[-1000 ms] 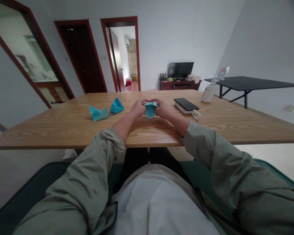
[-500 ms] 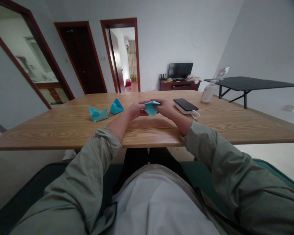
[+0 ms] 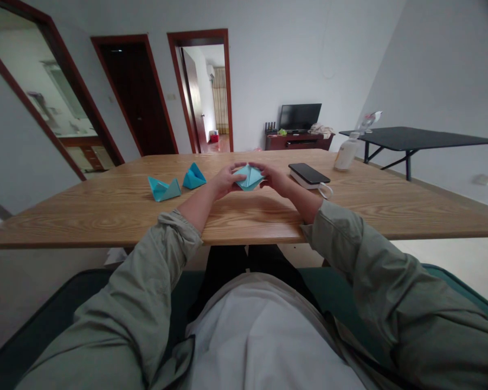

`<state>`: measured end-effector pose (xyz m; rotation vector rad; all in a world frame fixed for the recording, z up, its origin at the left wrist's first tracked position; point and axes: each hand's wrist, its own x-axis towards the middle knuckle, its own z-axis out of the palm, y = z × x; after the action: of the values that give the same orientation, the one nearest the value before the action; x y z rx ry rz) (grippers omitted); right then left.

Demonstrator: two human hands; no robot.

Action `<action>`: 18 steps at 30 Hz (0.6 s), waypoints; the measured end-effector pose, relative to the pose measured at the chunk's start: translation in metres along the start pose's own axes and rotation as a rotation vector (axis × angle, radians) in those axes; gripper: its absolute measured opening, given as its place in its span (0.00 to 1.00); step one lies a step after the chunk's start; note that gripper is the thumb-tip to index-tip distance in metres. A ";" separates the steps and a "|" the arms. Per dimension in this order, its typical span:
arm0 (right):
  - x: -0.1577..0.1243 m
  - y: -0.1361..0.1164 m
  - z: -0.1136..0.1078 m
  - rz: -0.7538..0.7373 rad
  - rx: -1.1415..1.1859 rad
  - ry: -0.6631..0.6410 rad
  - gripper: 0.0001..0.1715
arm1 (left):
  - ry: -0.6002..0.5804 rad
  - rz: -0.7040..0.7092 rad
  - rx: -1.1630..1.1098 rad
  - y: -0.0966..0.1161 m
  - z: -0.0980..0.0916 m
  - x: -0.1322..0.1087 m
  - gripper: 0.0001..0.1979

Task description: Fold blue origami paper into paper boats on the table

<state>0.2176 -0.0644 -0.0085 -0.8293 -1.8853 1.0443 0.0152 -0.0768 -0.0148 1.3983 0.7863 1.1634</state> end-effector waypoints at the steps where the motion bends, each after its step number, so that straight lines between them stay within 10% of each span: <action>1: 0.002 0.003 0.000 0.010 0.039 0.013 0.25 | 0.024 0.019 0.005 0.000 0.000 0.000 0.37; 18: 0.005 0.004 0.001 -0.040 -0.148 0.077 0.22 | 0.005 -0.090 0.177 -0.001 -0.002 0.001 0.20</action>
<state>0.2154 -0.0588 -0.0106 -0.8992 -1.9228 0.8444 0.0142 -0.0747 -0.0153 1.4895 0.9643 1.0483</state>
